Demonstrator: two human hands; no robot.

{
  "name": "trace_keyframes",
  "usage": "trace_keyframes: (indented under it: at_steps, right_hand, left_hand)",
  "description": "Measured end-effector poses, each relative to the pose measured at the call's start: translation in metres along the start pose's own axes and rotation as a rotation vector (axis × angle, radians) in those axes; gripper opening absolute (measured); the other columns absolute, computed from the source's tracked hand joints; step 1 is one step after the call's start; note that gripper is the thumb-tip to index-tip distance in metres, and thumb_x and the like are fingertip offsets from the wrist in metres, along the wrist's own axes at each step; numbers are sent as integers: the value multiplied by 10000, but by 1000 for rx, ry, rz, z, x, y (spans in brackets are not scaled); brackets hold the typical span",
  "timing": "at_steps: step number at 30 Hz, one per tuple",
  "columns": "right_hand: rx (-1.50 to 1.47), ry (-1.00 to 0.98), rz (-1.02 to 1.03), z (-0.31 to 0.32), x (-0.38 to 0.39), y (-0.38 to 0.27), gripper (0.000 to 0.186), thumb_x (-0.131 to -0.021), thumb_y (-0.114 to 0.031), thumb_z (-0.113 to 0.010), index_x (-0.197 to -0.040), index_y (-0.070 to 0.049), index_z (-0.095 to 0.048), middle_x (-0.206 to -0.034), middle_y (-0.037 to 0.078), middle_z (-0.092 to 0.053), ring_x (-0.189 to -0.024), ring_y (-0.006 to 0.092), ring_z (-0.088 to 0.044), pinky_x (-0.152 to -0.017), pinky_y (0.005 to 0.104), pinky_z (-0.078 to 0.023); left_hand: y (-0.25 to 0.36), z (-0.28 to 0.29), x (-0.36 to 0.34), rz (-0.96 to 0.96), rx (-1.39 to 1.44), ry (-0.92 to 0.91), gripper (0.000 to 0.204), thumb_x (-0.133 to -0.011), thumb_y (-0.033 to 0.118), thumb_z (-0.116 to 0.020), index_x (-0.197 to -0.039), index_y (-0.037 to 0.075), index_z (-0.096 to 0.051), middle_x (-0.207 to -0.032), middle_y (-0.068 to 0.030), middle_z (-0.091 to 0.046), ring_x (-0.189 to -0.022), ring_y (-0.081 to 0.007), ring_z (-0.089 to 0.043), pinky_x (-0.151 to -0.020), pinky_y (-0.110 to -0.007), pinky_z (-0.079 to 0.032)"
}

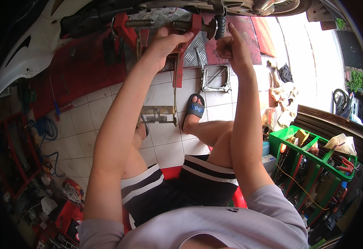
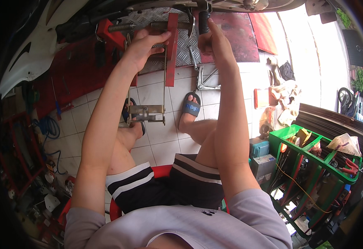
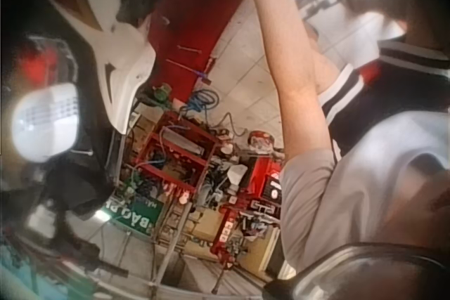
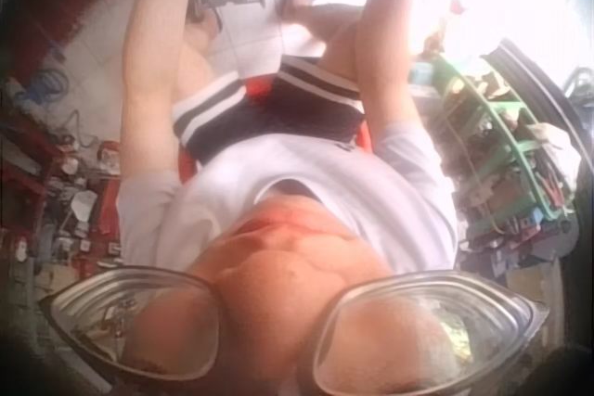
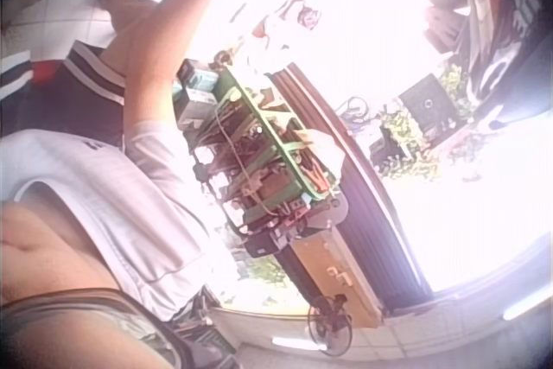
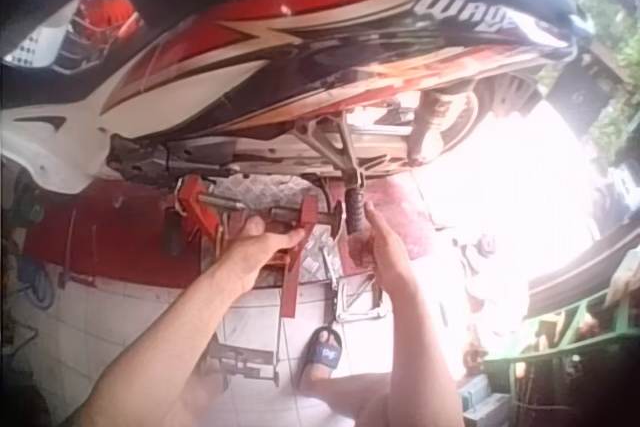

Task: The person sits on a red chair and works on the underside of a white motorcycle elevated on a red lift. They use both hands to manipulate a metal component, possibly a brake or suspension part, and later handle a small metal tool or part.

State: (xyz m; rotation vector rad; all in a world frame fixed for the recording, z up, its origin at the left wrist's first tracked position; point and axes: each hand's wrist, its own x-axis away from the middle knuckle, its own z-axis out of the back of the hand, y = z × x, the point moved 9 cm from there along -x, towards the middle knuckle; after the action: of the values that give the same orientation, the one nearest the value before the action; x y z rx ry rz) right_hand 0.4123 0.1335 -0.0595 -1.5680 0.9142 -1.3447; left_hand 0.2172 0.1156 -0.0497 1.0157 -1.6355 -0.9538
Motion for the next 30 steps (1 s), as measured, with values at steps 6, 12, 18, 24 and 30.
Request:
trace_keyframes:
  at_steps: [6, 12, 18, 24, 30]
  right_hand:
    - [-110, 73, 55, -10, 8, -14, 592, -989, -514, -360, -784, -24, -621, -524, -8, -376, -462, 88, -261, -488, 257, -221]
    - [17, 19, 11, -1, 4, -4, 564, -956, -483, -428, -833, 9, -673, -533, -6, -464, -490, 83, -353, -493, 250, -246]
    - [8, 32, 60, -1, 3, -12, 566, -974, -459, -404, -792, 6, -671, -517, -31, -371, -477, 78, -289, -488, 266, -234]
    - [-30, 68, 77, -6, 6, -14, 545, -982, -466, -394, -848, -3, -649, -501, -42, -294, -462, 75, -256, -478, 260, -212]
    - [7, -200, -40, -20, 7, -4, 577, -969, -505, -394, -815, -7, -640, -506, -32, -369, -461, 78, -269, -481, 249, -214]
  left_hand:
    - [-4, 4, -2, -5, -6, 20, 308, -810, 233, -758, -1059, 98, -638, -1005, -1, -675, -888, -99, -614, -728, -275, -472]
    - [-3, 1, -3, -5, -37, -18, 313, -814, 246, -757, -1059, 95, -634, -1005, -5, -674, -893, -104, -614, -729, -277, -473]
    - [-3, 2, -2, 7, -60, 2, 327, -818, 252, -755, -1074, 96, -624, -1020, -8, -671, -896, -105, -612, -736, -276, -475]
    - [-4, 3, -3, 5, -56, -13, 326, -818, 251, -755, -1072, 91, -626, -1018, -2, -672, -891, -102, -614, -740, -270, -474]
    - [-2, 1, -1, -1, -46, 21, 322, -820, 248, -755, -1072, 92, -630, -1015, 0, -672, -895, -99, -614, -740, -270, -477]
